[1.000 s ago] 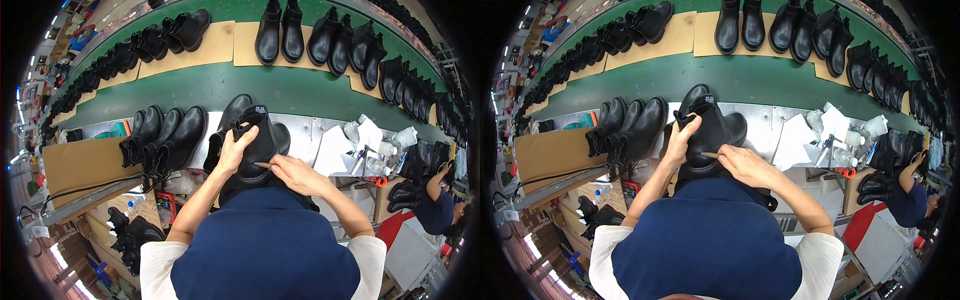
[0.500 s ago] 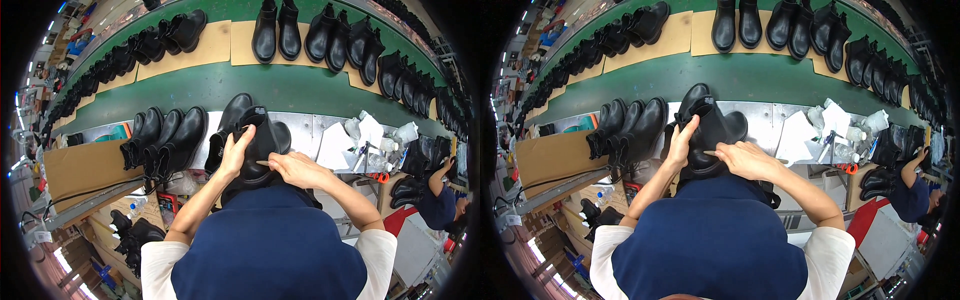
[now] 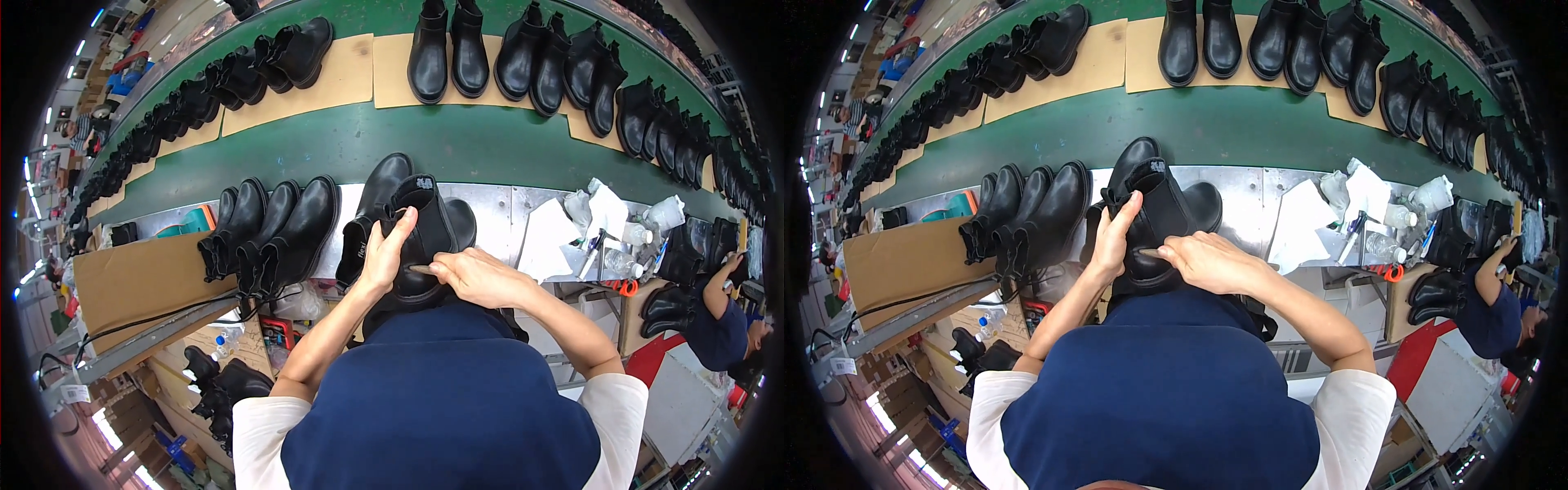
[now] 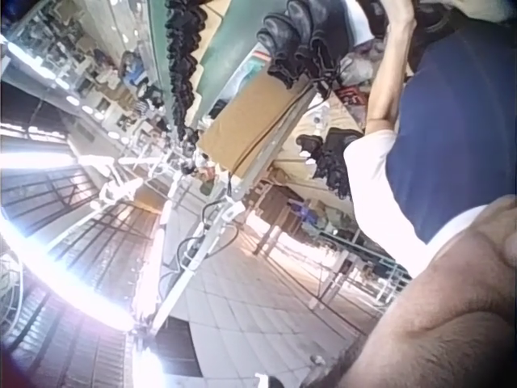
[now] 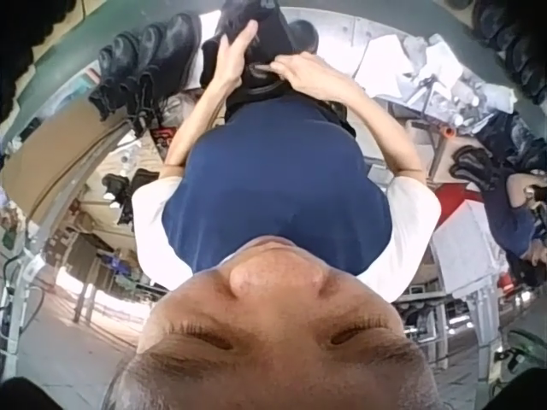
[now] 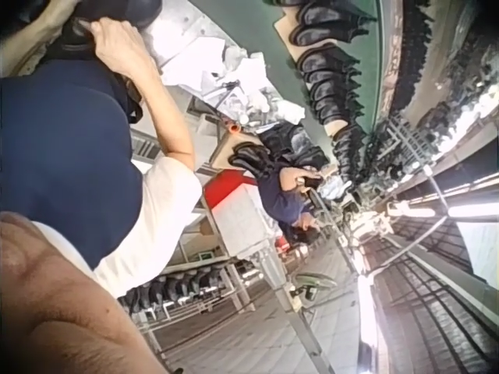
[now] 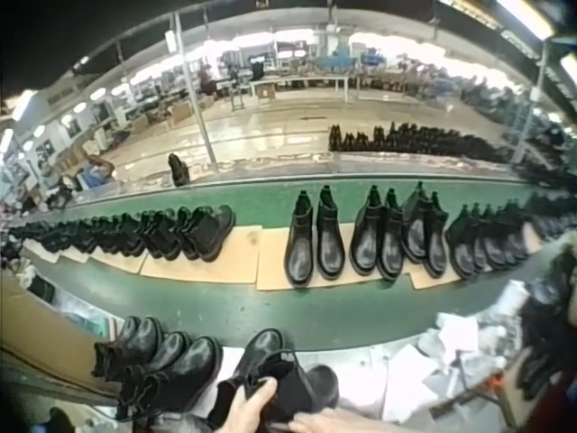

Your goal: Inspecting and cleaning black boots on a production line.

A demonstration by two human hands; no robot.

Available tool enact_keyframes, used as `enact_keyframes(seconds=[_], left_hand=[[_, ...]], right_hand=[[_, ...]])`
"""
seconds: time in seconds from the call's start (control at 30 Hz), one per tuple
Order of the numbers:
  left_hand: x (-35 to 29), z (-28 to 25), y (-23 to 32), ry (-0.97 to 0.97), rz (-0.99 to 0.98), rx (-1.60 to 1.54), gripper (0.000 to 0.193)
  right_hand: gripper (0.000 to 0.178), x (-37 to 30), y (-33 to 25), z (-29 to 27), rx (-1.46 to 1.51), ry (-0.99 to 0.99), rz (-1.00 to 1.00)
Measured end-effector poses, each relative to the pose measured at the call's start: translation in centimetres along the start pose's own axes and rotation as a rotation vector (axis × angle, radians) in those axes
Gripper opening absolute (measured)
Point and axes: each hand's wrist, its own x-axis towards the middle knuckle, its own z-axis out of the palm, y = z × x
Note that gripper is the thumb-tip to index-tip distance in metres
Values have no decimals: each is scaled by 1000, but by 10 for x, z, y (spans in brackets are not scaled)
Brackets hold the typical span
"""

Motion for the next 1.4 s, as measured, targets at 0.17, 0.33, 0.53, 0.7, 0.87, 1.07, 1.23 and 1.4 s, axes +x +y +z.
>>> enact_keyframes(seconds=[0.17,0.33,0.53,0.7,0.87,1.07,1.23,1.4], left_hand=[[-3,10,10,36,-22,-30,25],[0,3,2,4,-49,-38,25],[0,3,-1,61,-39,-85,24],[1,5,0,35,-53,-84,24],[-3,6,0,54,-16,-6,24],[-5,11,6,38,-53,-67,25],[2,11,0,35,-28,-50,24],[6,6,13,-96,227,274,26]], right_hand=[[34,-3,1,-1,-72,32,-65],[33,-3,-12,-2,-231,80,-70],[34,-6,-11,-11,-259,14,-86],[28,-2,-5,-2,-157,33,-55],[29,-3,-11,-6,-207,1,-15],[29,-7,-3,-6,-161,7,-90],[29,-6,-10,-7,-255,34,-65],[33,-12,18,-31,-137,116,181]])
